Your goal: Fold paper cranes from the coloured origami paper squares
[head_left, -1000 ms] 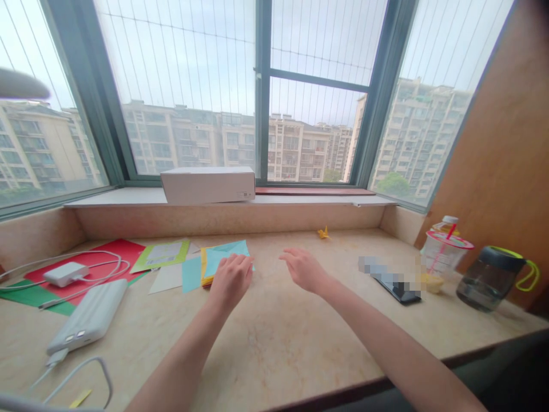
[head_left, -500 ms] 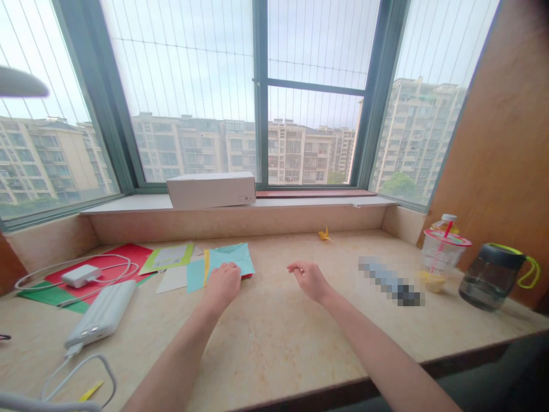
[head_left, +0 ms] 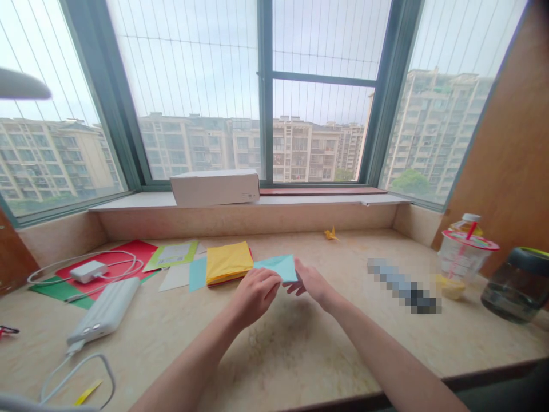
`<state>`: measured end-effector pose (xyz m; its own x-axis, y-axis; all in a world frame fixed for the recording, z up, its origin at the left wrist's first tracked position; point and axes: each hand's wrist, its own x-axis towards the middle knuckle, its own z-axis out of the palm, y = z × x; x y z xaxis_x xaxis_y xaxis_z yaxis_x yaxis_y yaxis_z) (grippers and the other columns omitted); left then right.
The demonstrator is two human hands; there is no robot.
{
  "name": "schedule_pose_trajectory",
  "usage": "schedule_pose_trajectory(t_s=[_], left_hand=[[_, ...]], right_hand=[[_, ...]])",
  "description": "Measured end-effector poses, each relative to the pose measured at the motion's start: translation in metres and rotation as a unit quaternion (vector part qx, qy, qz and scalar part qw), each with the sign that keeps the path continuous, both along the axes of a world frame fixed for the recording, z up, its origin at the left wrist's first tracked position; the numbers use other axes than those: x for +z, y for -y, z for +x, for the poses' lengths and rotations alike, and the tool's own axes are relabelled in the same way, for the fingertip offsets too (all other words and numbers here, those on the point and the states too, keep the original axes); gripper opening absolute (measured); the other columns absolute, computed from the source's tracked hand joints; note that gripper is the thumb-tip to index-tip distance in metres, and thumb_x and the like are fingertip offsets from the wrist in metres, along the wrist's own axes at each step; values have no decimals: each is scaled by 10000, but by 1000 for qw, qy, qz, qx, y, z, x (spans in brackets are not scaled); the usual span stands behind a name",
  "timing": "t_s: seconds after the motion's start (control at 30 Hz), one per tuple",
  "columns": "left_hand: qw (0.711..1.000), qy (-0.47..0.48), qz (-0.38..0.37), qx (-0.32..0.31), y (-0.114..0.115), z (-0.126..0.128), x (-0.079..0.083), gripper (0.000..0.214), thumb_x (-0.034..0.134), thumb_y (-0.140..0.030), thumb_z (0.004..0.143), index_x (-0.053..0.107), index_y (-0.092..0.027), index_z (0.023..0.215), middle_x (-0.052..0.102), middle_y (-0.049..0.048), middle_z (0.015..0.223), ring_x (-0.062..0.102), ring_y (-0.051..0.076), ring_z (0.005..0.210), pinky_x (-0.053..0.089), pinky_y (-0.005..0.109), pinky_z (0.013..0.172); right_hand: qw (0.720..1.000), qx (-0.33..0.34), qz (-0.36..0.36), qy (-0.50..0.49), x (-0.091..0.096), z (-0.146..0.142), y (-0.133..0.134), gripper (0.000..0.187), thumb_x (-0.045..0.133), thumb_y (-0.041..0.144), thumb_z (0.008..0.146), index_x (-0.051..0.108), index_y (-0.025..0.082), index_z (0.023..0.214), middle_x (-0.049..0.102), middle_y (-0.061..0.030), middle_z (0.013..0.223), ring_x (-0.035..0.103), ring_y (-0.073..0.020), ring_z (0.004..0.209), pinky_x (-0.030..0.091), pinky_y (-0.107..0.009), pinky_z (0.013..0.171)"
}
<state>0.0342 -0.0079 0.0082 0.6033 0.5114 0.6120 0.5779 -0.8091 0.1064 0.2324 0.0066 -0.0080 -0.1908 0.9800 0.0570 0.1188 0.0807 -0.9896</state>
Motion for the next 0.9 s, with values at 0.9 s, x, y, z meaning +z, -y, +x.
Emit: schedule_pose_trajectory(t_s=[0.9], left_hand=[[767, 470, -437, -10, -16, 7, -10, 414, 694, -548, 716, 679, -138, 774, 661, 25, 657, 592, 177, 618, 439, 252, 552]], right_hand=[[986, -46, 20, -160, 2, 12, -6, 340, 716, 449, 734, 738, 165, 920, 766, -75, 823, 712, -265, 712, 558, -392, 704]])
